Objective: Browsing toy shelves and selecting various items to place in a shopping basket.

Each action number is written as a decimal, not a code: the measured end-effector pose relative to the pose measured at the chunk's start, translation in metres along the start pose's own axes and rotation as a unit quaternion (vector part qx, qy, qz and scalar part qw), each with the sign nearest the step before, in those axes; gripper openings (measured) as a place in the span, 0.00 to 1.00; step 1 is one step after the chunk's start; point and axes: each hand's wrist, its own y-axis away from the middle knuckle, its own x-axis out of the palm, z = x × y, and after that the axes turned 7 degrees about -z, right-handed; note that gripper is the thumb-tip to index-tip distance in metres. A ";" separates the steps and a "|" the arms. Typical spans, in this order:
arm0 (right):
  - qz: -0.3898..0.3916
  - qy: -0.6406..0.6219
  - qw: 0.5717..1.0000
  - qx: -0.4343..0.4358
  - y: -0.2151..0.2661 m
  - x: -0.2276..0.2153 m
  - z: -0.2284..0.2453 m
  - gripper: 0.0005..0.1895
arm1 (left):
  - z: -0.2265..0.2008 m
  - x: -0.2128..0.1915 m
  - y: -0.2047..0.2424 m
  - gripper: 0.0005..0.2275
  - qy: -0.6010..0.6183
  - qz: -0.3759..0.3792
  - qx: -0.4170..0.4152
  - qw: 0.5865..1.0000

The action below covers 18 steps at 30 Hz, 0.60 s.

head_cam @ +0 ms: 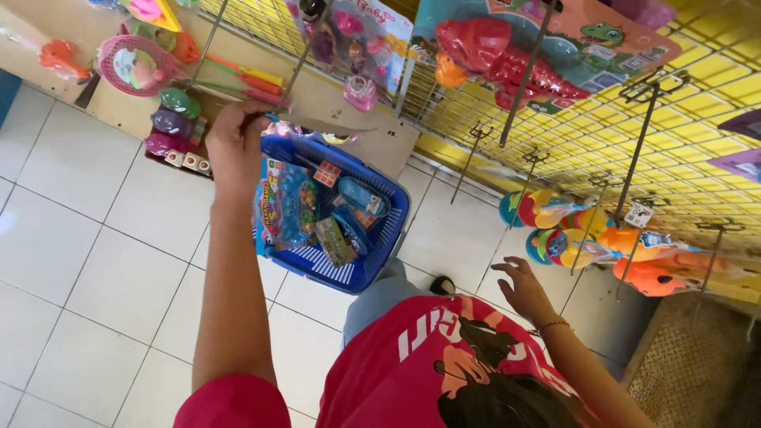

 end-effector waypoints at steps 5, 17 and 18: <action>-0.023 -0.019 0.999 0.014 -0.006 -0.002 0.006 0.19 | 0.006 -0.017 -0.024 0.07 0.053 0.134 -0.091 0.985; -0.033 -0.012 0.998 0.048 0.032 0.005 -0.022 0.18 | 0.040 0.057 -0.106 0.07 0.055 0.227 0.001 0.972; -0.035 -0.012 0.998 0.050 0.037 0.007 -0.027 0.18 | 0.046 0.066 -0.113 0.07 0.057 0.228 0.003 0.972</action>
